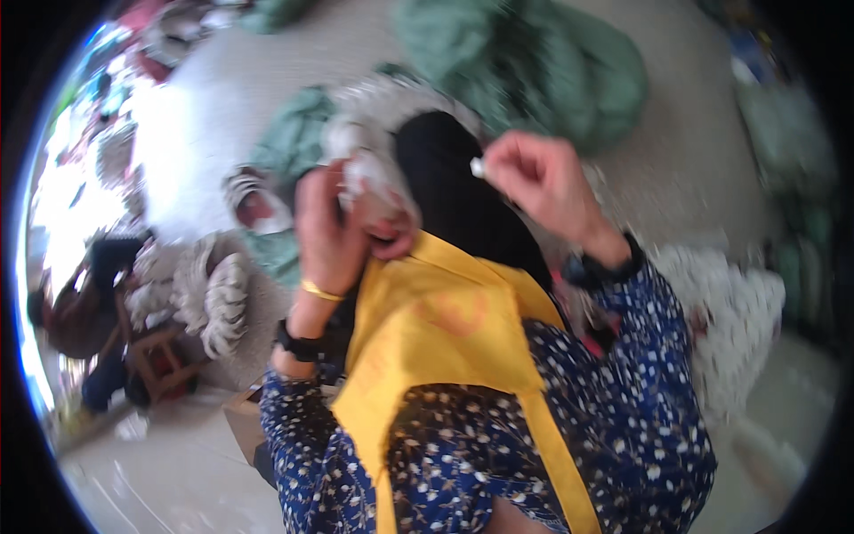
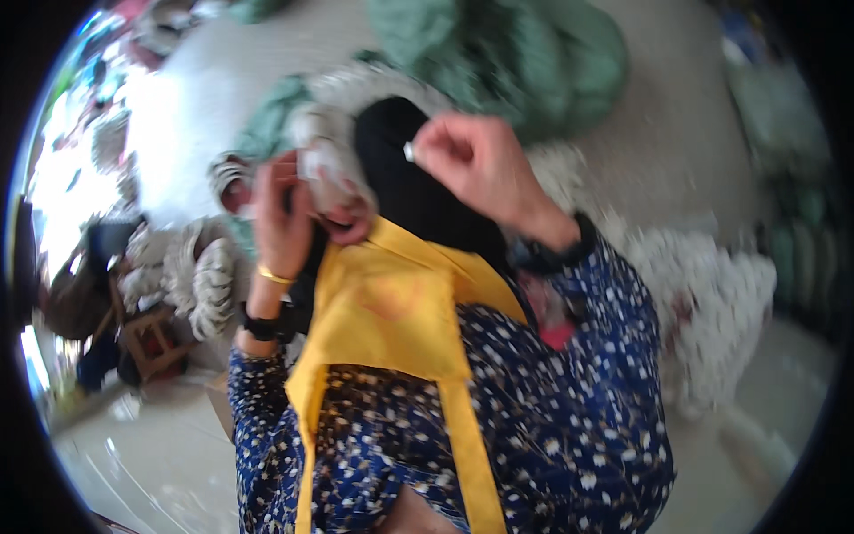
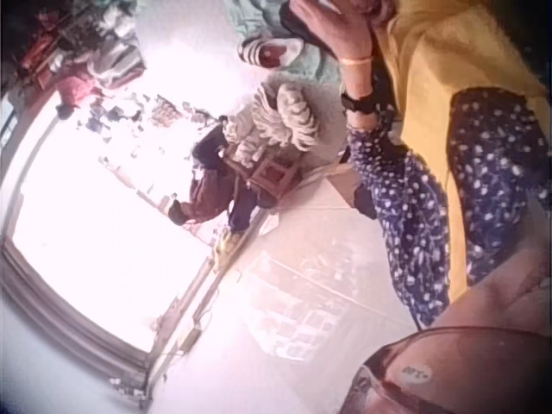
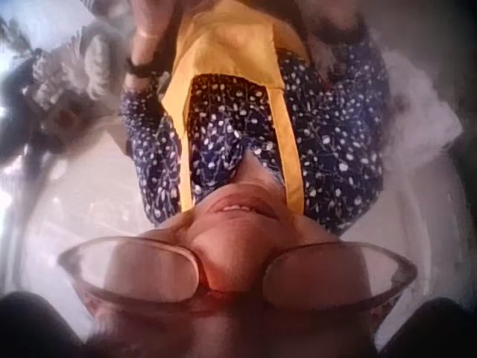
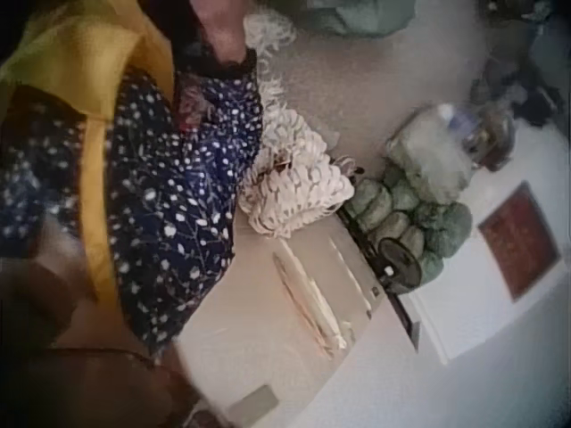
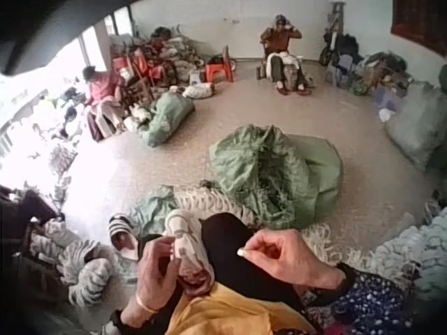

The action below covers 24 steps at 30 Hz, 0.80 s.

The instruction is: The person threads white shoelaces through the eyelets of a white sneaker, pulls them tight, and ties a knot. They then insert a pink insole into the shoe and place it on a stack of similar shoes.

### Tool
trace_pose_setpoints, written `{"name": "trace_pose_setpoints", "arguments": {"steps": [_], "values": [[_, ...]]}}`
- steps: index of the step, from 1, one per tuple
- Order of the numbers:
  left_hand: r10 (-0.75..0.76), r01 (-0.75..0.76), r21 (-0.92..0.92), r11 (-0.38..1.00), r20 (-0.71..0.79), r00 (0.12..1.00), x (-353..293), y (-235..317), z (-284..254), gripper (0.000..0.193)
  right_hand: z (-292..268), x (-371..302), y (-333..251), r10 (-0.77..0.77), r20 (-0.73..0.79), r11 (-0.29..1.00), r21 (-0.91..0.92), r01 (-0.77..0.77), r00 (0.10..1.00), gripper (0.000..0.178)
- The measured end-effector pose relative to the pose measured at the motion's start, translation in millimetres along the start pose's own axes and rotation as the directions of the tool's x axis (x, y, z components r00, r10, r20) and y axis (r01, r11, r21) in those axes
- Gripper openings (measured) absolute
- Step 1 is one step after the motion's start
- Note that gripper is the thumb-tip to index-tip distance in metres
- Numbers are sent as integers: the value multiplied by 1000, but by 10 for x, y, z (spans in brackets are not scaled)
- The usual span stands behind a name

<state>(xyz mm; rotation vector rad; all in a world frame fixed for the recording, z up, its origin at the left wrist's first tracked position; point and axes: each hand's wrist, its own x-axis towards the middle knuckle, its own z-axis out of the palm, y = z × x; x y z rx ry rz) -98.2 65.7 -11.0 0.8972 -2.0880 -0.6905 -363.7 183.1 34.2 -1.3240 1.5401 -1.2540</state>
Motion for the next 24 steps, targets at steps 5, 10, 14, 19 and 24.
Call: {"name": "trace_pose_setpoints", "arguments": {"steps": [5,10,14,19,24], "values": [[-60,156,-559,814,186,981,101,571,-277,25,720,245,-632,-214,223,962,-118,244,951,6],[-66,253,-657,711,296,953,9,492,-261,21,678,269,-764,-267,211,945,-133,298,941,2],[-47,356,-757,547,397,917,-99,397,-260,30,465,246,-586,-241,123,952,-163,259,963,2],[-65,362,-729,580,401,914,-156,208,-416,33,60,266,-145,-175,-77,979,-115,166,982,7],[-96,371,-724,581,392,915,-132,104,-526,33,-432,224,372,-39,-206,994,-111,17,978,9]]}}
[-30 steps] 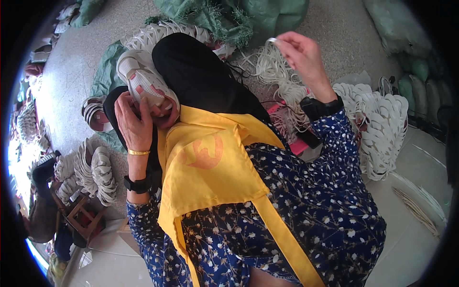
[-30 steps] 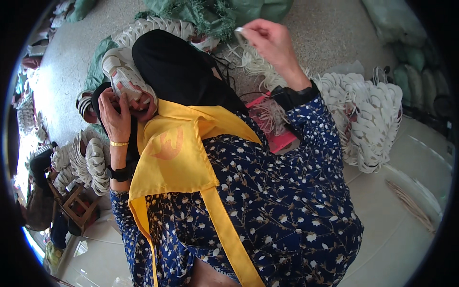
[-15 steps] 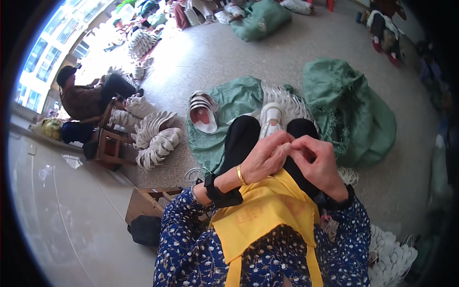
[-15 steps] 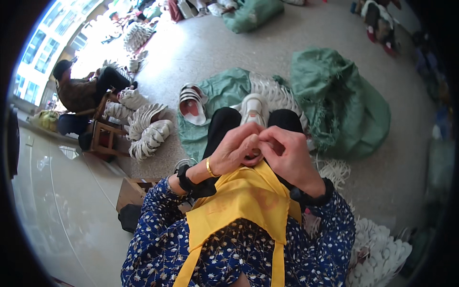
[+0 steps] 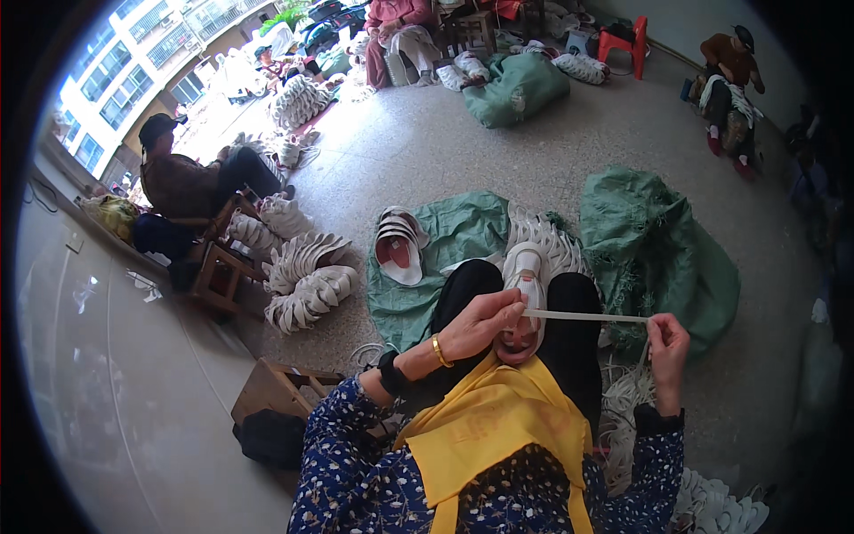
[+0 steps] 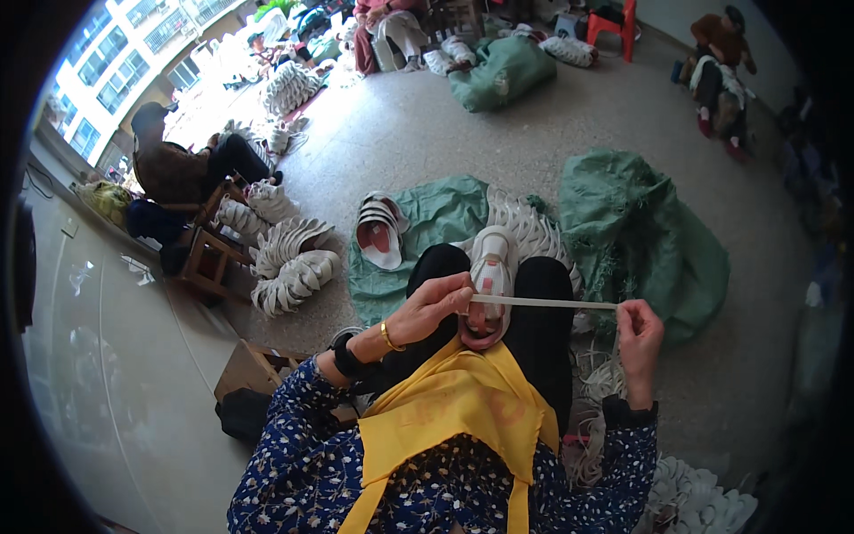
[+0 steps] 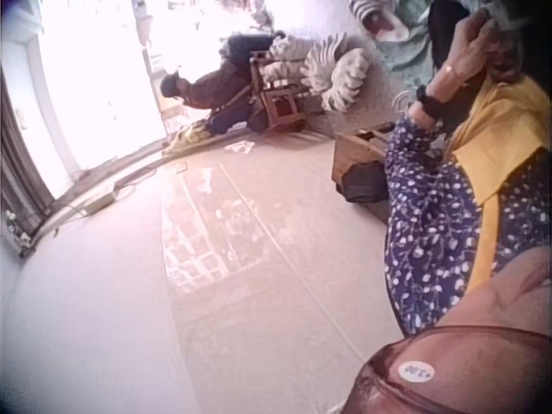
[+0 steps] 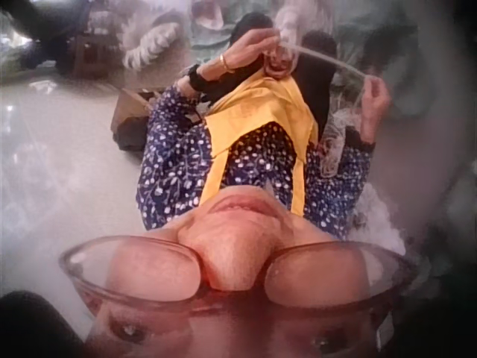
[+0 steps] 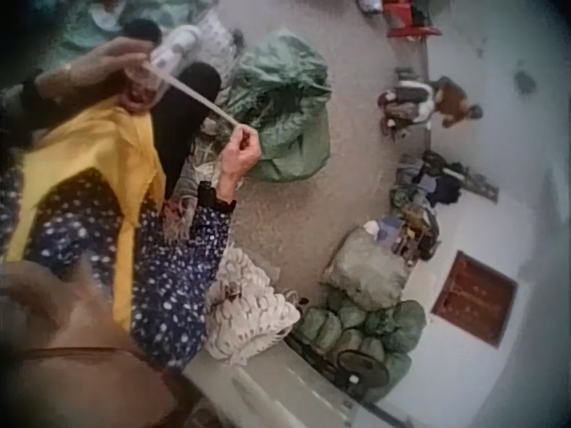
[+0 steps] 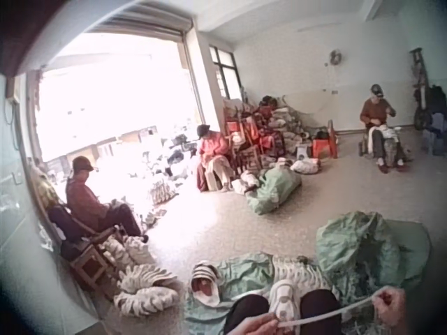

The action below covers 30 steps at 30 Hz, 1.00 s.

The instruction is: The person threads white shoelaces through the eyelets of a white sneaker, pulls them tight, and ties a knot. They then insert a pink insole into the shoe and place it on a stack of similar shoes.

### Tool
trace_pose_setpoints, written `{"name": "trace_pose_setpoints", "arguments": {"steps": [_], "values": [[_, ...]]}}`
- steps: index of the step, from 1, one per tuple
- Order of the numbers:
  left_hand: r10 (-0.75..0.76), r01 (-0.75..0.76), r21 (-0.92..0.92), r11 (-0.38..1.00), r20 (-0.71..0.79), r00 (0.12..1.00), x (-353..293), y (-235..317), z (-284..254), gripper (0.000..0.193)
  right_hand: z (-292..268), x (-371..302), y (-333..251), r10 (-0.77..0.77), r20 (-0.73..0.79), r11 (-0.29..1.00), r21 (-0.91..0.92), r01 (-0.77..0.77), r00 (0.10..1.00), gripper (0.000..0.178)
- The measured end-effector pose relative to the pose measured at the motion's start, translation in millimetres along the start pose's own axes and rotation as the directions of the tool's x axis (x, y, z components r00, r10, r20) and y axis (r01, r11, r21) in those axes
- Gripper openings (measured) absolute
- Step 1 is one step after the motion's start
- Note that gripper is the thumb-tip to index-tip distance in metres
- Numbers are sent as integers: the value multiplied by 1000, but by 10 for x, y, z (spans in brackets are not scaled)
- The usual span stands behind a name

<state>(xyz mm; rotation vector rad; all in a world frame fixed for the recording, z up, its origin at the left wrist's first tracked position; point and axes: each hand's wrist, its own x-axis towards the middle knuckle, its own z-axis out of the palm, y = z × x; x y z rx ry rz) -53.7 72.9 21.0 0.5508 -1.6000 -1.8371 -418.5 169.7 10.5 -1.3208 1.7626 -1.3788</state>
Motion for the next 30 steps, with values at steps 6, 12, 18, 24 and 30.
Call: {"name": "trace_pose_setpoints", "arguments": {"steps": [6,12,18,24,30], "values": [[-75,75,-17,997,16,997,-32,-123,-44,31,-349,16,745,23,-126,989,-143,-41,992,14],[2,3,114,993,-48,999,-63,-240,-14,32,-547,38,1179,69,-189,966,-232,-113,980,15],[-19,28,192,981,-47,999,-68,-254,111,26,-668,105,1257,-69,-266,795,-597,-109,961,6],[-39,52,434,899,-40,998,-26,-284,280,22,-1,155,630,-218,8,834,-518,191,976,11],[257,-190,621,761,-18,966,41,-331,448,19,1011,-168,-588,88,609,942,207,-265,788,17]]}}
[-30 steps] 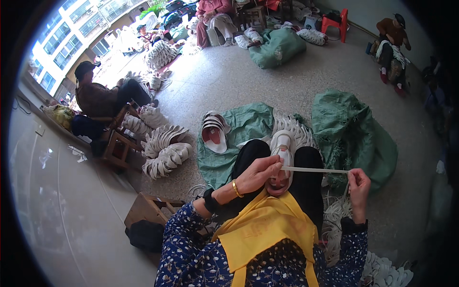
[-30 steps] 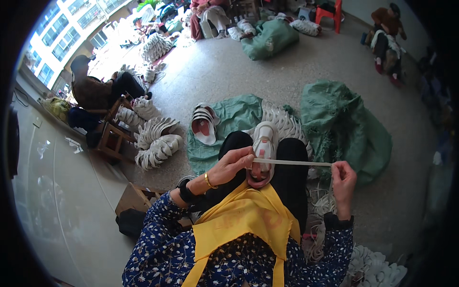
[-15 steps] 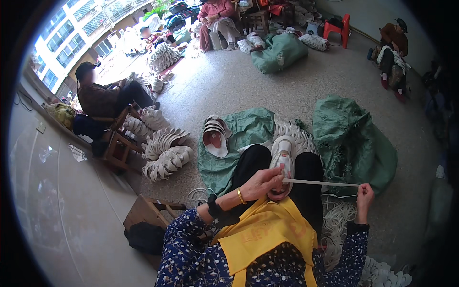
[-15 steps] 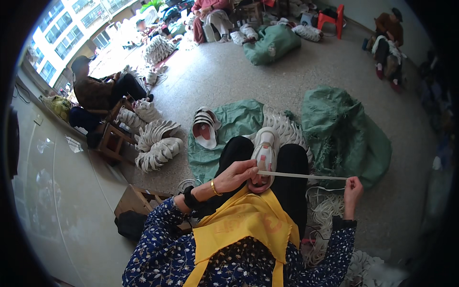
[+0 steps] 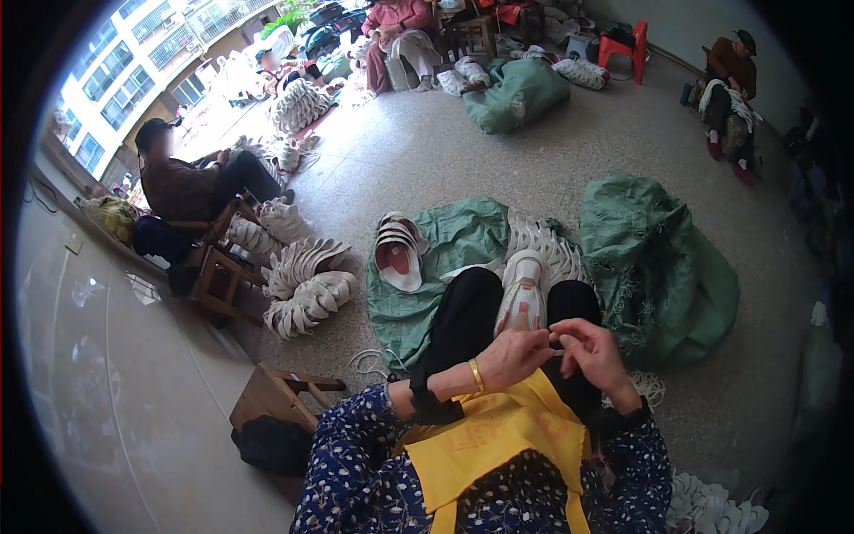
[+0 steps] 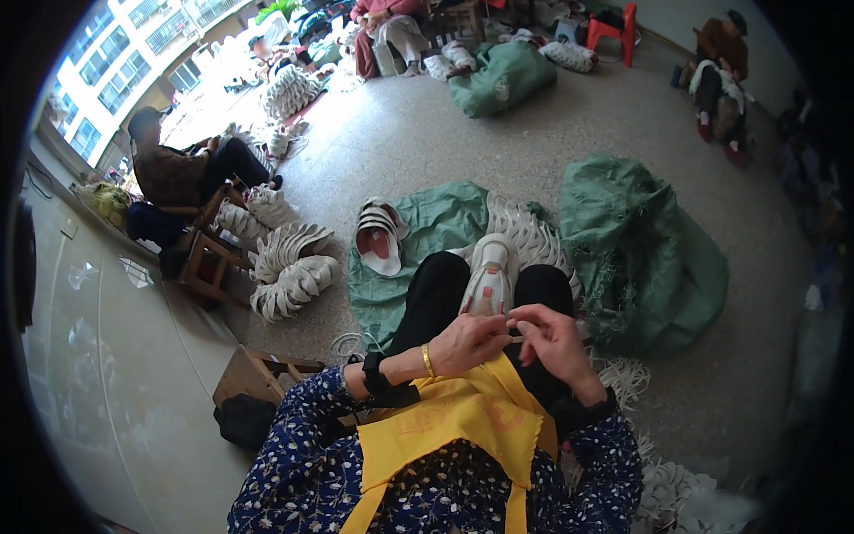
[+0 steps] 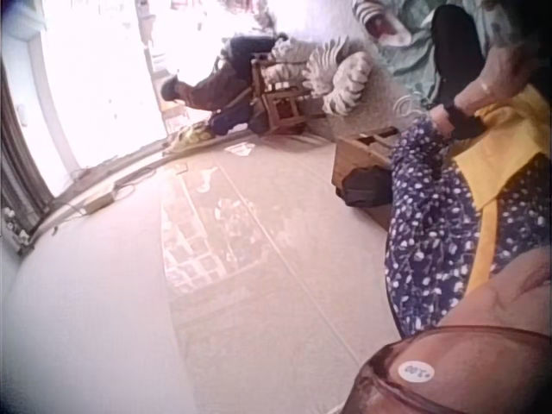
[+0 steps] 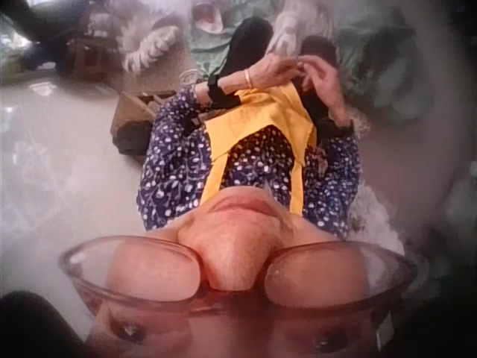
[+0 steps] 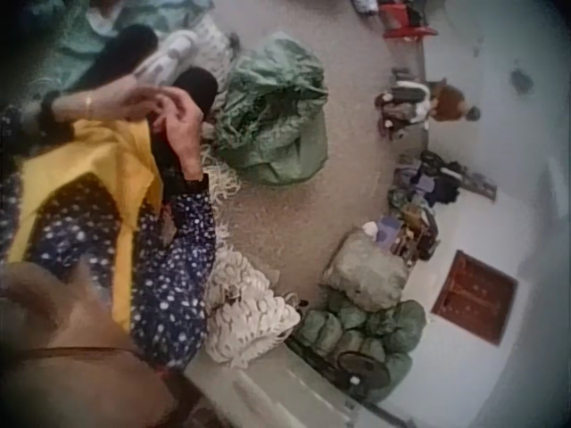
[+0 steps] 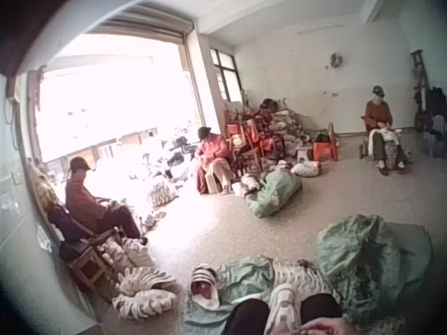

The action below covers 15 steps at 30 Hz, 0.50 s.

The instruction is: The person threads white shoelaces through the eyelets of a white sneaker, pulls them tight, and ties a knot. They then insert a pink insole into the shoe and place it on a stack of similar shoes.

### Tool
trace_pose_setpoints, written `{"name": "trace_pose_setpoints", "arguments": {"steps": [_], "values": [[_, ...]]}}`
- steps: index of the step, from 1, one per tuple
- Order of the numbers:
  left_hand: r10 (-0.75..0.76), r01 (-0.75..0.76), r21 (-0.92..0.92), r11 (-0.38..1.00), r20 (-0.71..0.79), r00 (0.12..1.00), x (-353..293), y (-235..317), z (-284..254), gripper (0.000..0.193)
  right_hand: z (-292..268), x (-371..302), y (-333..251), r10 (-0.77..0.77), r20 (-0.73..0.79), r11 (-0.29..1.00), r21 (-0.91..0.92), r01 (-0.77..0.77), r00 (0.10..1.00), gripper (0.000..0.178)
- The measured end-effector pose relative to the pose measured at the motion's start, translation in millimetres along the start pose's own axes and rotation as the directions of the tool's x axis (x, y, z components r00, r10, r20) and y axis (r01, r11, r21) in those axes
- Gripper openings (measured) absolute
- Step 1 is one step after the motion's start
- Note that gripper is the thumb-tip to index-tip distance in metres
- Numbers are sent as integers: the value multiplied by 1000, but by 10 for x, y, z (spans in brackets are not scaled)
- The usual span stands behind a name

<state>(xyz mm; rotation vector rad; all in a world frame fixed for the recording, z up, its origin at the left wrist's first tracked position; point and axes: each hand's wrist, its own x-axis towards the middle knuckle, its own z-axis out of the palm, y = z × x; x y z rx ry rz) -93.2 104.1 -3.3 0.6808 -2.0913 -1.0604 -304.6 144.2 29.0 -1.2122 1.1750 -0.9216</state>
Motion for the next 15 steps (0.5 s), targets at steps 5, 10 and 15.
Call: {"name": "trace_pose_setpoints", "arguments": {"steps": [5,10,15], "values": [[-102,102,-4,995,57,993,-17,34,-163,20,149,75,35,-40,135,999,26,37,990,13],[-201,203,-66,977,49,978,-79,-98,-133,19,188,84,67,-101,19,968,-229,102,995,7],[-239,236,-44,971,-219,946,-84,-263,-183,17,186,271,241,-331,-99,863,-435,258,938,5]]}}
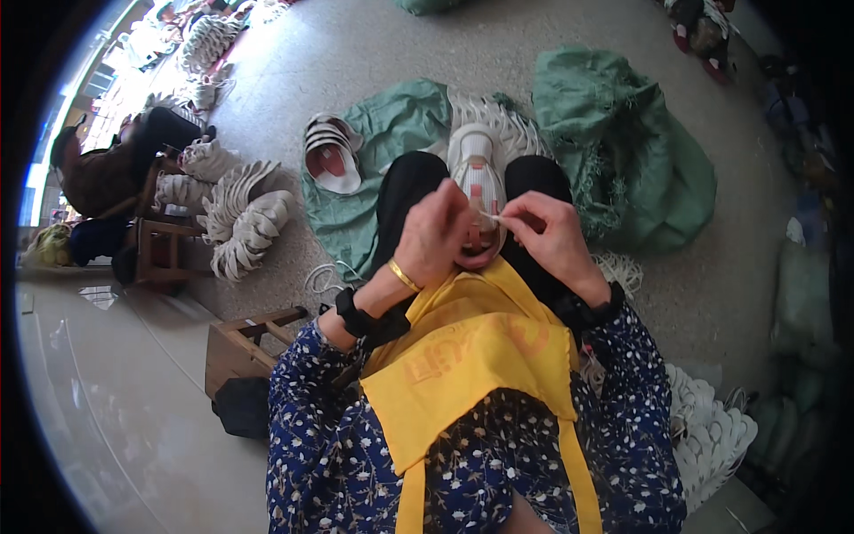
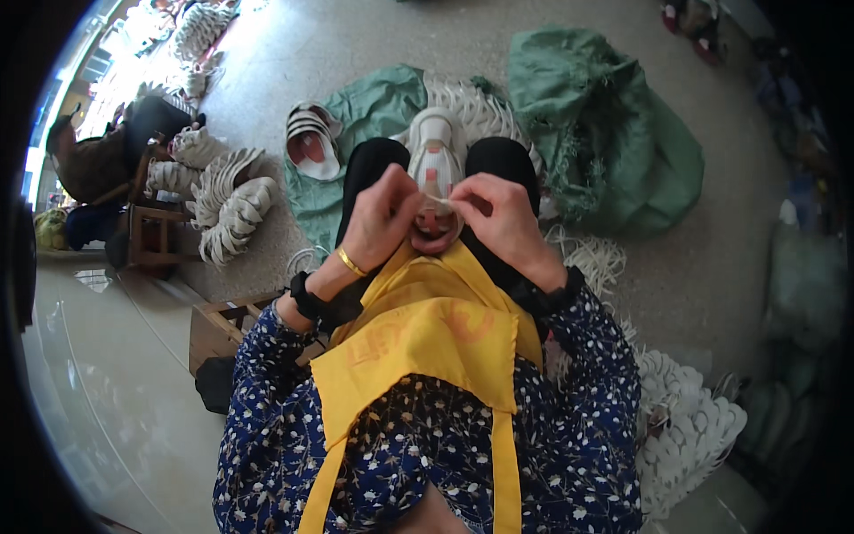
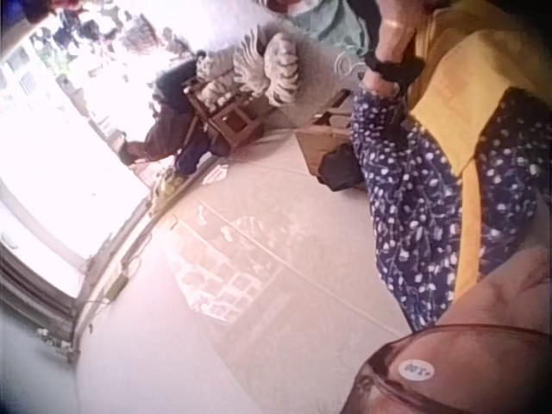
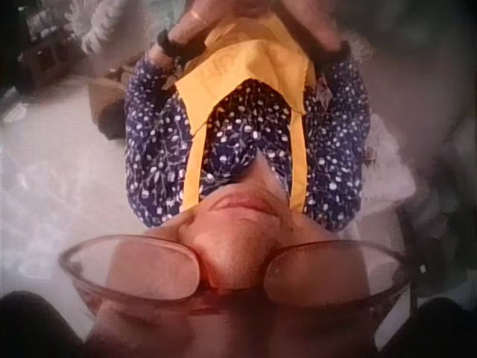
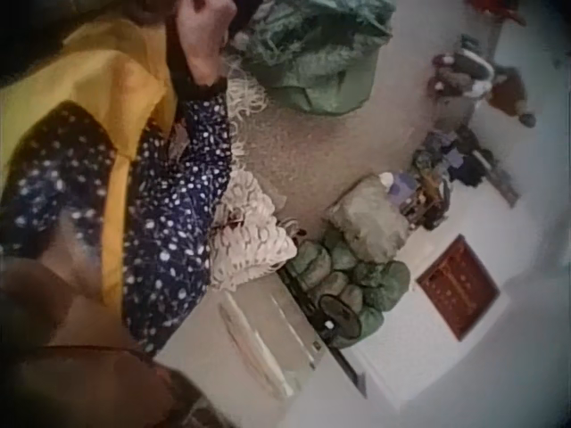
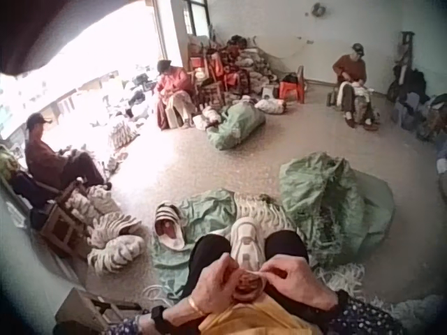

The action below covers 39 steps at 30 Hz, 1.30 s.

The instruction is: The person threads white shoelaces through the eyelets of a white sneaker, pulls them tight, and ties a knot. They then insert a pink insole into the shoe and place it on a stack of similar shoes.

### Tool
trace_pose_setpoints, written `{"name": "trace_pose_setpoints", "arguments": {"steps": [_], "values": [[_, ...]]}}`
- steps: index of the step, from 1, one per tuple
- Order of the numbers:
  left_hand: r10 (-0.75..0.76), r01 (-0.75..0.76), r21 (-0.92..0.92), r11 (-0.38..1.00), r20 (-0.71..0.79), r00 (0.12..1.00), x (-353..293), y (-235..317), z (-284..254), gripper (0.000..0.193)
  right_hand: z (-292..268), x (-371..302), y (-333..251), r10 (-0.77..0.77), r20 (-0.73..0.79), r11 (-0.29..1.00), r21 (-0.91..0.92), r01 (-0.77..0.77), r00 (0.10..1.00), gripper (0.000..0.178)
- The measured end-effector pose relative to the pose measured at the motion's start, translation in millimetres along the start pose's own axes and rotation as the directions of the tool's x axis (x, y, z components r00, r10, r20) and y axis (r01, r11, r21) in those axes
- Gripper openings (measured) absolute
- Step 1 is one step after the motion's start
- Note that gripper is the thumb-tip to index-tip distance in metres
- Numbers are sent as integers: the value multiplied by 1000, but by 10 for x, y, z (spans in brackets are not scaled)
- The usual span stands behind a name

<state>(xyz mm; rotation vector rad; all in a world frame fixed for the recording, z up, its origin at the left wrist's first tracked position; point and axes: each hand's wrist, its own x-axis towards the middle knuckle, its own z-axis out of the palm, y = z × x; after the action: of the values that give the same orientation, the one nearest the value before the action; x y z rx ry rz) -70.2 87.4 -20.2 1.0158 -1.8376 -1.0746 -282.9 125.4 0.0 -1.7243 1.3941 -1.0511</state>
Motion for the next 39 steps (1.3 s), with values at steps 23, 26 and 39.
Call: {"name": "trace_pose_setpoints", "arguments": {"steps": [23,26,39], "values": [[100,-66,437,897,-55,993,91,-340,94,19,263,121,227,-197,-7,913,-366,181,980,9],[97,-64,451,890,-51,994,95,-336,109,19,245,156,259,-186,-9,920,-354,171,983,9],[47,-36,335,941,-25,999,138,-398,36,15,202,248,322,23,-146,997,-68,-33,989,6]]}}
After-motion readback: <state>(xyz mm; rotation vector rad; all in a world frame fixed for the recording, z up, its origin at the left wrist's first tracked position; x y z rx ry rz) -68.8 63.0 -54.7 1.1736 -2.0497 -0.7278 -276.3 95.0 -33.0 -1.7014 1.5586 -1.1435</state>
